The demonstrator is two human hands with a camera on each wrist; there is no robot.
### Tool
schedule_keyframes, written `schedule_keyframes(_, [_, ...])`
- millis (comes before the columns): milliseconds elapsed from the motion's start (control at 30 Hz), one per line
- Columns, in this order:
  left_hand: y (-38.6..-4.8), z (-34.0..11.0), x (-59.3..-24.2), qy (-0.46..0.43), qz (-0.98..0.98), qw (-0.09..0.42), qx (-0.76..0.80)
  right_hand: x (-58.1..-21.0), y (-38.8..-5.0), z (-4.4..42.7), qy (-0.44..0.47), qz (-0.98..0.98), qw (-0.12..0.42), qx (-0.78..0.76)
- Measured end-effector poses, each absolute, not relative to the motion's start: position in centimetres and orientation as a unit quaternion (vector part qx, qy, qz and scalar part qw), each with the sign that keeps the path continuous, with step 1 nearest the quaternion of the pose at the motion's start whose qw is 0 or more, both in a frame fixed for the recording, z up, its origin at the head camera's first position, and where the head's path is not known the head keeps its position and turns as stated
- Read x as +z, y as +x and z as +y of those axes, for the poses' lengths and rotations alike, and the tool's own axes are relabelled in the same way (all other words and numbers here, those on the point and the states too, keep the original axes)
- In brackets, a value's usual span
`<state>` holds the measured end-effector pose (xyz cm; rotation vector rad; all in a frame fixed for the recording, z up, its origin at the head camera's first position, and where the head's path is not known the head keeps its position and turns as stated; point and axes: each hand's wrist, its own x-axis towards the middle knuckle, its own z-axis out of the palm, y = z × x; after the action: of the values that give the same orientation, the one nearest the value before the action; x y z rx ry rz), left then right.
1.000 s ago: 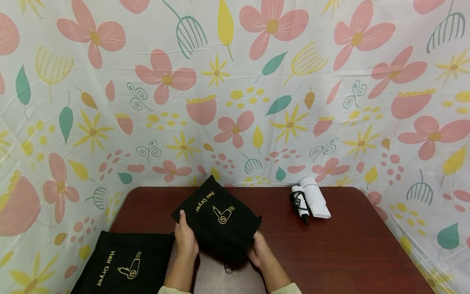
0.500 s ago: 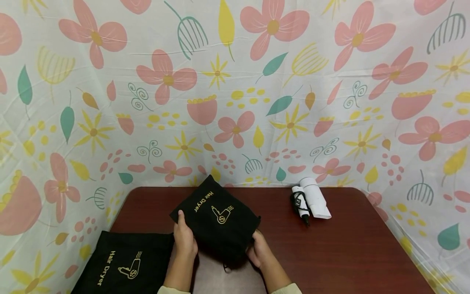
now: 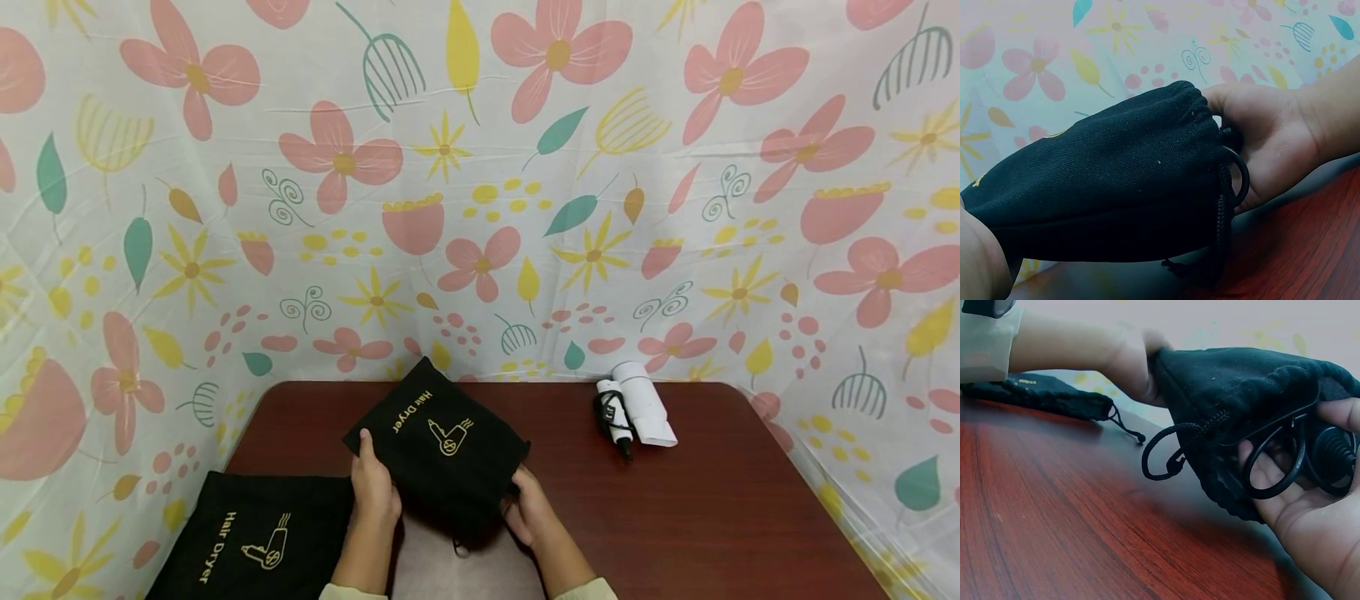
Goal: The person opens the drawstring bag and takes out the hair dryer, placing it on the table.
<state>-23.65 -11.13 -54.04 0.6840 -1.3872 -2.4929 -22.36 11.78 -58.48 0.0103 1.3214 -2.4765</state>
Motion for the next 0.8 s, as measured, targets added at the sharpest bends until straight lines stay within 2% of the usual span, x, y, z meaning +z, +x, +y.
schedule_keyframes(800, [-23.72,-11.86,-53.75,0.237,-0.462,0.117,-0.847,-58.56,-22.49,11.75,-0.018,0.466,0.167,-0.869])
